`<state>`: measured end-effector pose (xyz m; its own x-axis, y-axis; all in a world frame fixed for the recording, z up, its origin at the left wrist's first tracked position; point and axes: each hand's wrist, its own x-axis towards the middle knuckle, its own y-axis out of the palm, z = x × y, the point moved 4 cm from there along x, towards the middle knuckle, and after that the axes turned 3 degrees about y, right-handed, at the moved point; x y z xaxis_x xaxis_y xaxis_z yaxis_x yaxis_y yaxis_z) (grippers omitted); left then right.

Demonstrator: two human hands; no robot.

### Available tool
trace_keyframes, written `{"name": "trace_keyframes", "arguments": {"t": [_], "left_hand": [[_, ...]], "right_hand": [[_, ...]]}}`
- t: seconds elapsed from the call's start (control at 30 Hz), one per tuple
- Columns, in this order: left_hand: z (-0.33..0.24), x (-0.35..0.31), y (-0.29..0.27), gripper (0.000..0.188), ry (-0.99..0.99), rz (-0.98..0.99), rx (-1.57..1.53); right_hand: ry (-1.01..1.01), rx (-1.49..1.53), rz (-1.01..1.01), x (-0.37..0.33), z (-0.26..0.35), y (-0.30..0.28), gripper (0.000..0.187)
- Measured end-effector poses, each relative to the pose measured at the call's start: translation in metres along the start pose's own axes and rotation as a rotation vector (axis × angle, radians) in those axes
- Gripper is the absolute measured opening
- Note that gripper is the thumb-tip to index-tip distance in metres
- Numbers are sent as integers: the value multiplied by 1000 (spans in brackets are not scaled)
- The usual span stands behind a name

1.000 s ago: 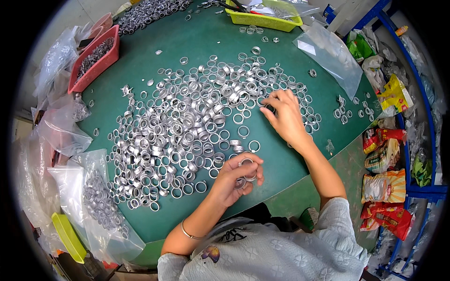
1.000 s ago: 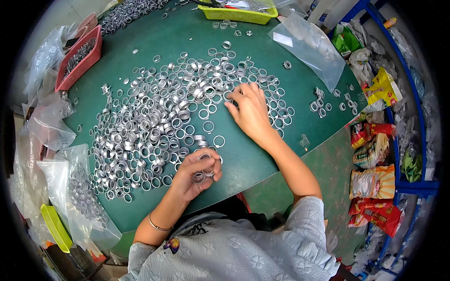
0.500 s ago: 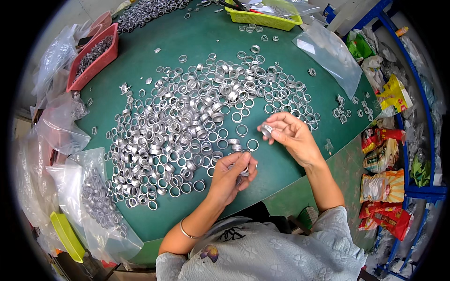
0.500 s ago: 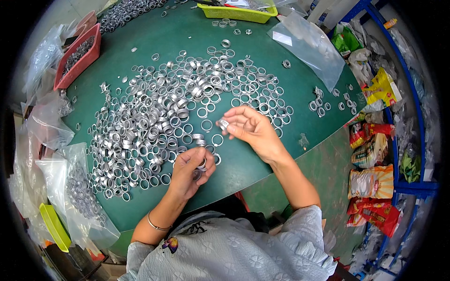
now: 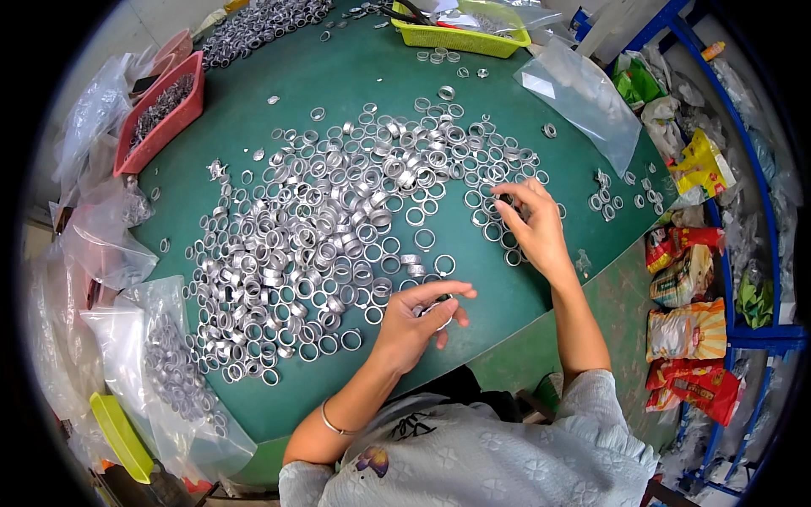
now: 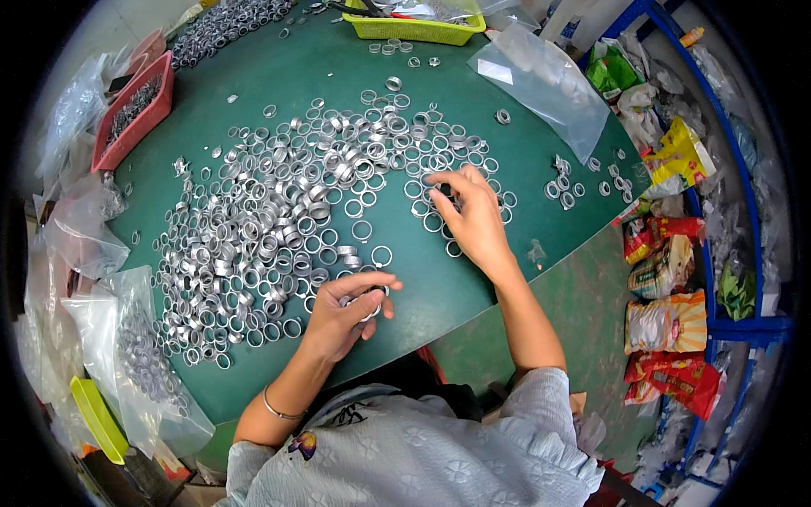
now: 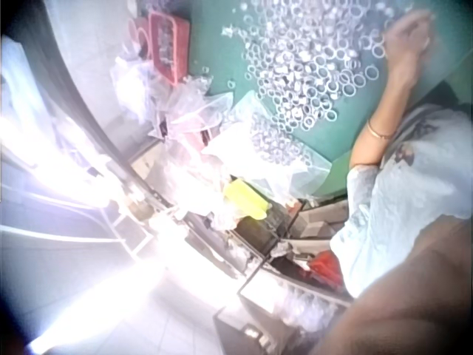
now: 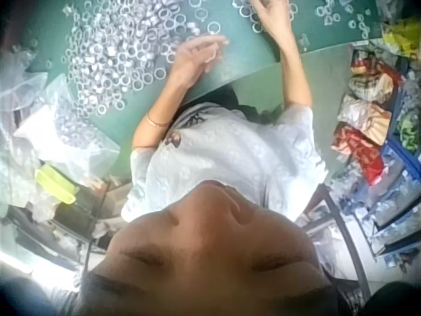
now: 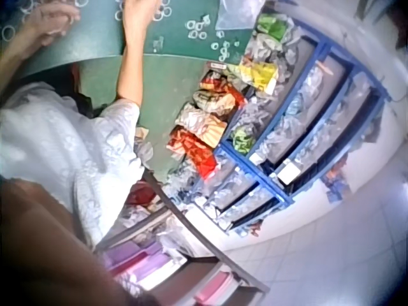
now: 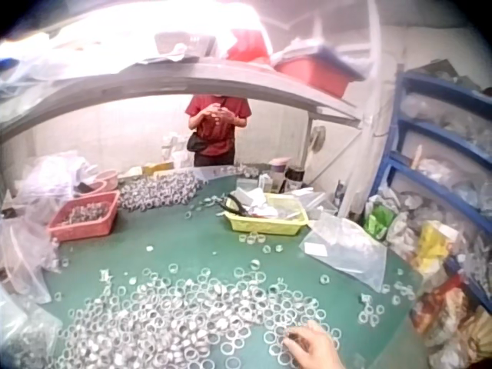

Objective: The person sorts through a large pile of small metal ring-like parts on a green table by hand, picking up individual rings to check them and then placing them into stacks or bags.

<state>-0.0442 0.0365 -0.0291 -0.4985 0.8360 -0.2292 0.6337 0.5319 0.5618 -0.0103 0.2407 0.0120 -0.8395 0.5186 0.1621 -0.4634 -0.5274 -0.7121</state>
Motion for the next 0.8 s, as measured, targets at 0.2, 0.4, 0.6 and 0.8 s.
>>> {"name": "trace_keyframes", "arguments": {"t": [0.2,0.4,0.6,0.8], "left_hand": [[1,-2,-1,22,-9,47,-40],[7,-1,2,23,-56,75,-3],[3,1,-2,36,-68,58,-62],[-4,1,0,59,152,-75,-66]], "right_hand": [[2,-35,-79,18,-5,-1,17],[-360,-278,67,22,31,40,15],[-295,-2,129,32,13,53,11],[367,865,530,-8,13,33,16]]}}
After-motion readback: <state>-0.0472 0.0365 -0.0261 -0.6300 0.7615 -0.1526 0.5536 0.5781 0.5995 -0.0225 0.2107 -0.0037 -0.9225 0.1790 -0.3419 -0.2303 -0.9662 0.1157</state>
